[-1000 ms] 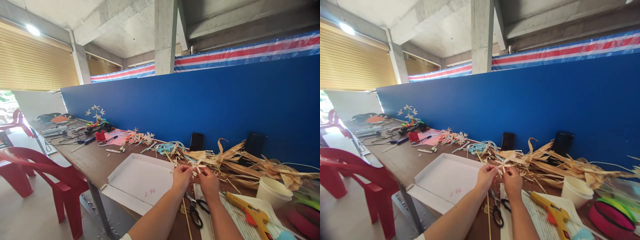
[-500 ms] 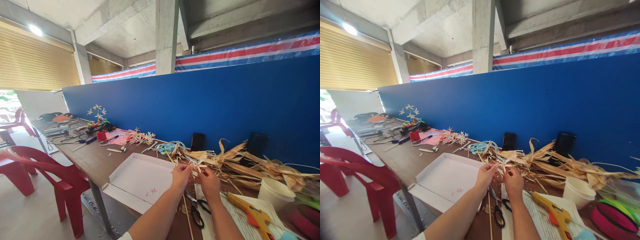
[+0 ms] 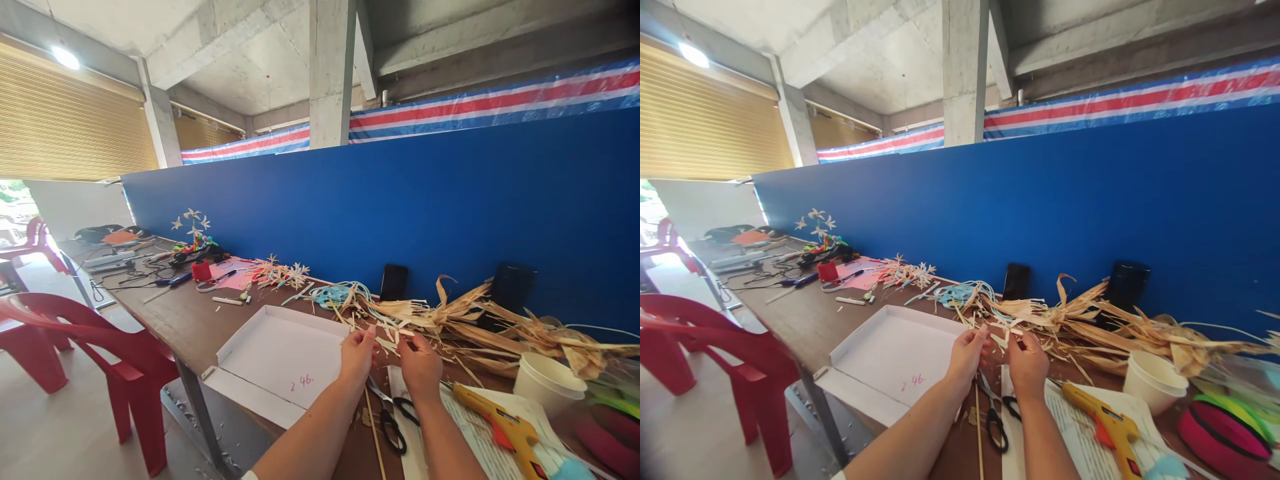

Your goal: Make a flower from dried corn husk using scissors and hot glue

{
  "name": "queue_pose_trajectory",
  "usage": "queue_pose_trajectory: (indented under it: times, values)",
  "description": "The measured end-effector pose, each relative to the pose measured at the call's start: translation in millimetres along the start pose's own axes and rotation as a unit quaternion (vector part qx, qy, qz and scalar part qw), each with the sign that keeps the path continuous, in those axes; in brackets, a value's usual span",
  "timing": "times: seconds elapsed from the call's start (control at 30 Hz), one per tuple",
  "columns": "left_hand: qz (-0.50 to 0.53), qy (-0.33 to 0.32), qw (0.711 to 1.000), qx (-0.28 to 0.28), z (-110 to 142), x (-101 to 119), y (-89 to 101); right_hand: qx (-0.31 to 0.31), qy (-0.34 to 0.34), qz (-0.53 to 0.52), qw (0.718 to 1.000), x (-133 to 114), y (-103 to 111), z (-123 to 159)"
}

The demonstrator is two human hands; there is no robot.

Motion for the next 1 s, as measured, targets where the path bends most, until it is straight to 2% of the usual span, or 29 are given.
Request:
queue_pose_trajectory:
  times: [0.27,0.53,1.0]
  values:
    - [0.009,-0.004,1.0,-0.008,1.1,-2.0,-0.8,-0.003,0.016,0.008,1.0,-3.0,0.9,-0.2]
    - [0.006,-0.003,1.0,-0.014,0.4,-2.1,-2.6,-0.012,-0.004,0.001,1.0,1.3,-0.9,0.6]
    - [0.012,-0.005,1.0,-0.015,-4.4,13.1,-13.3,-0.018,0.025,-0.072,0.997,3.7,-11.1,0.7]
Point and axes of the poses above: each hand's wrist, its own z-axis away from the middle knuckle, its own y-axis out of the back of the hand, x = y × z, the point moved 10 cm from there along -z, towards the middle knuckle, and after that the axes turned 8 degrees about y, right-handed, at the moved point
